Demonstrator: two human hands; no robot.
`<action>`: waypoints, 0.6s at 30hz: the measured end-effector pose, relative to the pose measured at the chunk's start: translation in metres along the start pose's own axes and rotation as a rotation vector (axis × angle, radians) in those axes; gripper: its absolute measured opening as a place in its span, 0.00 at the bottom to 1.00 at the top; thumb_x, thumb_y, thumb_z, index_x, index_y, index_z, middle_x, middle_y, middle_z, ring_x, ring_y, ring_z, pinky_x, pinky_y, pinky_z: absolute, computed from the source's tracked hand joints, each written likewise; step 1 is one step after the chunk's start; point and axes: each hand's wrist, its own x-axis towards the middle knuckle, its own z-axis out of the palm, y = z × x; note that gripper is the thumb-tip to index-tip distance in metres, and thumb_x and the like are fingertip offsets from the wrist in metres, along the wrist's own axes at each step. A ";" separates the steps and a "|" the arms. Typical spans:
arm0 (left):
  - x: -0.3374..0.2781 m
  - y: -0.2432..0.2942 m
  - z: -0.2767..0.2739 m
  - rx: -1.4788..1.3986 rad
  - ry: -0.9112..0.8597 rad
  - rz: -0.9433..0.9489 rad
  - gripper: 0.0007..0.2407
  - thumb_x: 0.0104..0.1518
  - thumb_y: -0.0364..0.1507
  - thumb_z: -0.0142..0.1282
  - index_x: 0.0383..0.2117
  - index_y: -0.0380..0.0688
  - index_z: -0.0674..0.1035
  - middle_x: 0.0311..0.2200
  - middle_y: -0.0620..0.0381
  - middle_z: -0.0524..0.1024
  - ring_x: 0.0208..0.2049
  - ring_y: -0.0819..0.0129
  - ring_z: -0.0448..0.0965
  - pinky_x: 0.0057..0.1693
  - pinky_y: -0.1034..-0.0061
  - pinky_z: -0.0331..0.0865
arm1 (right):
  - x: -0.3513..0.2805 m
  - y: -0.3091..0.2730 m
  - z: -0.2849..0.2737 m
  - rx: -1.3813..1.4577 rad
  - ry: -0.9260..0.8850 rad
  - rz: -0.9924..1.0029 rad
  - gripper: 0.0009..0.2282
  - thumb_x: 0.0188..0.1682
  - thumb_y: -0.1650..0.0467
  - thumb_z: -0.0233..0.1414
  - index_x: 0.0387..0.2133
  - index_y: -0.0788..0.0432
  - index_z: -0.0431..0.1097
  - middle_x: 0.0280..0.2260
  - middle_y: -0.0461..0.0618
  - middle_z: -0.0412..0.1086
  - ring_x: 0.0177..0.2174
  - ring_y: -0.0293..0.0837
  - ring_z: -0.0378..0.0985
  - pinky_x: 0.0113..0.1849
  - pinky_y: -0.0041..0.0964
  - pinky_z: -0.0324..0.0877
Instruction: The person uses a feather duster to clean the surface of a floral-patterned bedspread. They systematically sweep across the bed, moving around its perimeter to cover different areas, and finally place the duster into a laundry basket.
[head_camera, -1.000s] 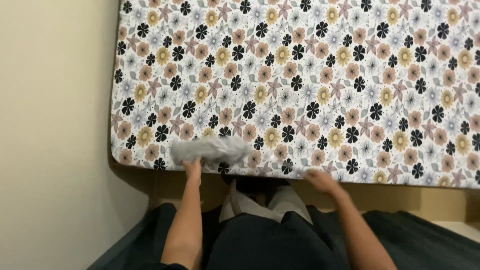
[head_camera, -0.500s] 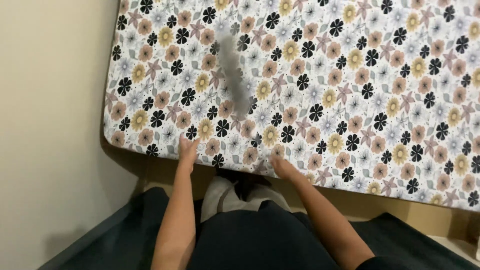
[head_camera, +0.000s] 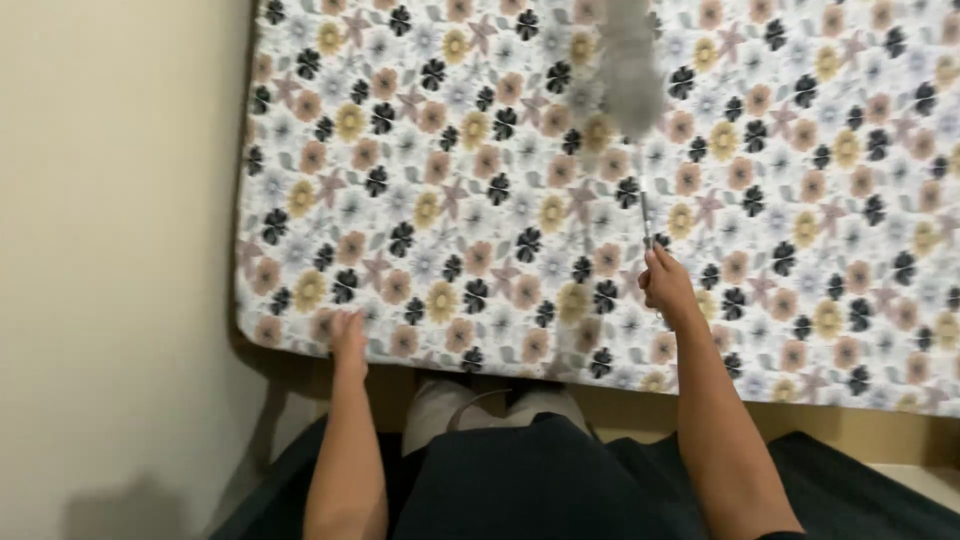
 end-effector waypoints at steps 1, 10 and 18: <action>0.013 0.020 -0.003 0.117 -0.006 -0.058 0.34 0.59 0.39 0.58 0.71 0.44 0.58 0.69 0.49 0.62 0.68 0.55 0.63 0.67 0.61 0.59 | 0.027 0.018 0.031 -0.147 0.020 -0.151 0.16 0.62 0.64 0.43 0.59 0.56 0.65 0.32 0.59 0.68 0.28 0.51 0.66 0.30 0.47 0.62; 0.055 0.162 -0.059 0.411 0.127 0.012 0.44 0.50 0.52 0.62 0.72 0.49 0.54 0.71 0.50 0.54 0.69 0.52 0.59 0.66 0.56 0.61 | -0.101 0.029 0.238 -0.678 -0.484 -0.205 0.26 0.54 0.51 0.39 0.63 0.44 0.63 0.52 0.58 0.73 0.48 0.56 0.78 0.54 0.52 0.70; 0.095 0.155 -0.111 0.441 0.250 -0.077 0.46 0.49 0.54 0.63 0.71 0.43 0.55 0.71 0.44 0.53 0.68 0.46 0.59 0.66 0.52 0.60 | -0.075 -0.111 0.180 -0.750 -0.010 0.002 0.26 0.50 0.46 0.43 0.49 0.47 0.76 0.32 0.49 0.78 0.23 0.44 0.73 0.27 0.38 0.69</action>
